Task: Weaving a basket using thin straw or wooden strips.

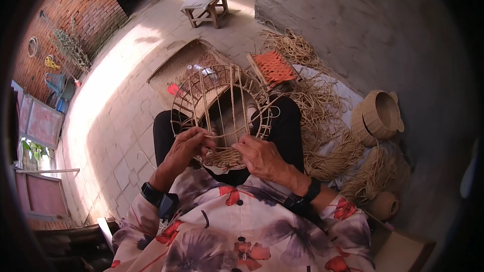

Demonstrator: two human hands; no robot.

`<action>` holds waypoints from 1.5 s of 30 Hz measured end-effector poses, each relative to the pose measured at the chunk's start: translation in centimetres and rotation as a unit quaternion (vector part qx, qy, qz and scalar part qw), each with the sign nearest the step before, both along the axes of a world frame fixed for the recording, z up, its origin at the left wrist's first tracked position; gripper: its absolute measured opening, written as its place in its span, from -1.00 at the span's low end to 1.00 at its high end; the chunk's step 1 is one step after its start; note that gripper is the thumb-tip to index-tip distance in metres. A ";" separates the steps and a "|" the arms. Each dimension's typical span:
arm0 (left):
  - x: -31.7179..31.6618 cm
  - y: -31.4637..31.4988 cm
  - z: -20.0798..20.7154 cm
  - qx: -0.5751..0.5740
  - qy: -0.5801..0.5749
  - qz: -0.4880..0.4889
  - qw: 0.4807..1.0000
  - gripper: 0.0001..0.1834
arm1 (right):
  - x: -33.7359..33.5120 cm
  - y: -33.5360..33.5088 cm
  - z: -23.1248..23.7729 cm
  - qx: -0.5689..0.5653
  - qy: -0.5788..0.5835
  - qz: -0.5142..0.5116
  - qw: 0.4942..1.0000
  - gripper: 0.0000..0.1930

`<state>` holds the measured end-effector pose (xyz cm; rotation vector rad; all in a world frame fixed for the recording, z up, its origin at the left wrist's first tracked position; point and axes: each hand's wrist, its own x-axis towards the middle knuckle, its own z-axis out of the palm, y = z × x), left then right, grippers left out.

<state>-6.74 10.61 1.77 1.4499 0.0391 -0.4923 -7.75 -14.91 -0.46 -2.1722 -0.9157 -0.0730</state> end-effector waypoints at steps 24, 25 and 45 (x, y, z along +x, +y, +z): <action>7.1 -3.4 -1.9 0.445 -0.305 -0.233 0.809 -0.54 | 0.6 2.2 0.9 -0.138 0.004 -0.008 0.990 -0.77; 7.2 -3.5 -2.1 0.487 -0.332 -0.302 0.749 -0.55 | 0.5 2.2 0.9 -0.132 0.002 -0.008 0.991 -0.79; -3.2 9.5 0.7 0.003 0.013 0.020 1.000 -0.73 | 0.5 5.2 0.5 -0.094 -0.101 0.089 0.986 -0.60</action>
